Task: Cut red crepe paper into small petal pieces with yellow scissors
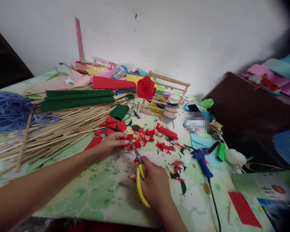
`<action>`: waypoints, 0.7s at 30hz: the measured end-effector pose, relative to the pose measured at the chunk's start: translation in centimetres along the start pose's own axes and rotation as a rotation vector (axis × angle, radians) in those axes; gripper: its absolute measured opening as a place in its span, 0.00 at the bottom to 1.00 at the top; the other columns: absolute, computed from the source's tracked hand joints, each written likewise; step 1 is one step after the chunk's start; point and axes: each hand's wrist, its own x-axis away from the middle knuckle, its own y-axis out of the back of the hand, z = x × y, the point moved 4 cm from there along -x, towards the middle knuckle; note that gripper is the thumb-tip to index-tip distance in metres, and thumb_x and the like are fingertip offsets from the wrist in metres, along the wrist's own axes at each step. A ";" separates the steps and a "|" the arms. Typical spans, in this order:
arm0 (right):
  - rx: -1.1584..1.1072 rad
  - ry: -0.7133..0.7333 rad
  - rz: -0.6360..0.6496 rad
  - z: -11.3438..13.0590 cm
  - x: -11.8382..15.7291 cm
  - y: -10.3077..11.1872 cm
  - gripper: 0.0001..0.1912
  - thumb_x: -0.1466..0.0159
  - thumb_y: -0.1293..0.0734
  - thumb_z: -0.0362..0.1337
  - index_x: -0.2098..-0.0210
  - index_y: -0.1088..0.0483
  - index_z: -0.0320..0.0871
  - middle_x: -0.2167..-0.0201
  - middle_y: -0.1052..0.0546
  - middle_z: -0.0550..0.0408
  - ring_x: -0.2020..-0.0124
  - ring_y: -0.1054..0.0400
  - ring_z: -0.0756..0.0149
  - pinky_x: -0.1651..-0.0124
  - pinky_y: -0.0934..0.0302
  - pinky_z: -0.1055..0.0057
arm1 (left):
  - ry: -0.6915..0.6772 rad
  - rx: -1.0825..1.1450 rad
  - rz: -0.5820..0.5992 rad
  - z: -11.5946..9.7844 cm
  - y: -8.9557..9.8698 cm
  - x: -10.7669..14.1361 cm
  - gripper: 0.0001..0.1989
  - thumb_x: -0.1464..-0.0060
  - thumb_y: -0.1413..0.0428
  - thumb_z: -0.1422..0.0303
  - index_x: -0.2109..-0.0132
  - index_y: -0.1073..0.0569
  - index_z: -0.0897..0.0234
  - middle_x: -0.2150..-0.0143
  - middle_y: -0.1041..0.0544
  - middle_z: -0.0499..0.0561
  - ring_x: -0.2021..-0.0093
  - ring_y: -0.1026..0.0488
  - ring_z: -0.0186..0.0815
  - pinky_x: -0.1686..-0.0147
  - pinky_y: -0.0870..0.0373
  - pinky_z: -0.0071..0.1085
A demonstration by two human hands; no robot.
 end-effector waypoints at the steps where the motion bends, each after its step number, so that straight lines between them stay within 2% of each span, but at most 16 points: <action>1: -0.001 0.004 0.000 0.0 0.0 0.0 0.15 0.41 0.34 0.50 0.61 0.34 0.47 0.73 0.23 0.59 0.70 0.28 0.65 0.71 0.51 0.75 | 0.003 0.002 0.009 0.0 -0.1 0.0 0.10 0.57 0.37 0.66 0.76 0.29 0.67 0.80 0.29 0.47 0.79 0.36 0.28 0.78 0.40 0.24; 21: 0.052 0.032 -0.002 -0.3 -0.1 -0.3 0.13 0.38 0.38 0.48 0.61 0.34 0.46 0.74 0.24 0.58 0.74 0.30 0.66 0.73 0.54 0.74 | 0.006 0.067 0.000 0.0 0.1 0.0 0.09 0.58 0.37 0.67 0.76 0.28 0.67 0.80 0.29 0.46 0.79 0.36 0.27 0.78 0.41 0.23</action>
